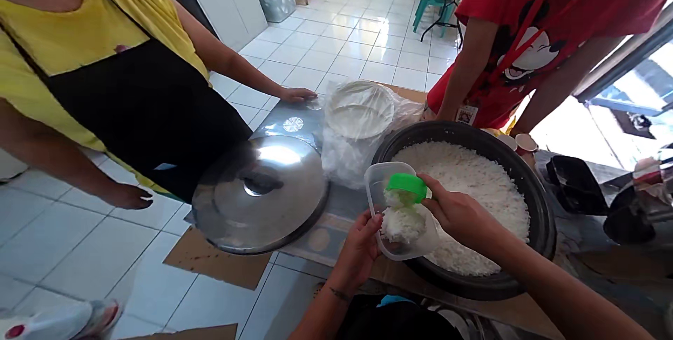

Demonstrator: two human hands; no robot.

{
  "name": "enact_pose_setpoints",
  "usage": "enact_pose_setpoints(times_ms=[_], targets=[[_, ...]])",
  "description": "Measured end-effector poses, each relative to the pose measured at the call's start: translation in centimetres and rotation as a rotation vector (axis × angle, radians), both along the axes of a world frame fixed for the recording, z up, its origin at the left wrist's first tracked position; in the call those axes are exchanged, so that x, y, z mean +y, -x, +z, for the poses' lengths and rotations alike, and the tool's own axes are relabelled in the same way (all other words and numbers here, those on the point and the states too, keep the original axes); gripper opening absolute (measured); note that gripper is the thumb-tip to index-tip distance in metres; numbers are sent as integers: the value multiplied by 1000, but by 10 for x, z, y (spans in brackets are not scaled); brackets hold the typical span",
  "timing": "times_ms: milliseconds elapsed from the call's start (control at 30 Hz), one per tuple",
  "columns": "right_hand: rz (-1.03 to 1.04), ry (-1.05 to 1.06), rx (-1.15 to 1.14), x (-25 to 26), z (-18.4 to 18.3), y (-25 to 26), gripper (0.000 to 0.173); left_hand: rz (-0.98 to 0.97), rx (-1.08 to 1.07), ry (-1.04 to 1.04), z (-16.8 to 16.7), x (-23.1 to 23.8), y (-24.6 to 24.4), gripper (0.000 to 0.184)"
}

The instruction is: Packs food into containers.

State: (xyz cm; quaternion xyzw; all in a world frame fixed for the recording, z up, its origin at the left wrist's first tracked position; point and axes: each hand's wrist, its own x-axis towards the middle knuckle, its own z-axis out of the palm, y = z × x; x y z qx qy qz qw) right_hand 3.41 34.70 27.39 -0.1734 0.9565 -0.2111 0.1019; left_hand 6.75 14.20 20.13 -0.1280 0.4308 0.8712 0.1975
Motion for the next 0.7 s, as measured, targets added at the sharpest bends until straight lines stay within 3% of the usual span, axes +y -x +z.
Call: enact_pose_setpoints(times_ms=[167,367,500,700], targets=[[42,5,383,-1,-14,-11,48,1,57,-22,-1,-6,-1,38],[56,-13,463,2,-14,-17,46,-49,132,-13,0,-5,-4,46],[123,-90,558,-6,-33,-37,45,3,86,50,6,-4,-5,34],[105,-86,547,-1,-35,-45,48,1,56,12,4,-2,-7,34]])
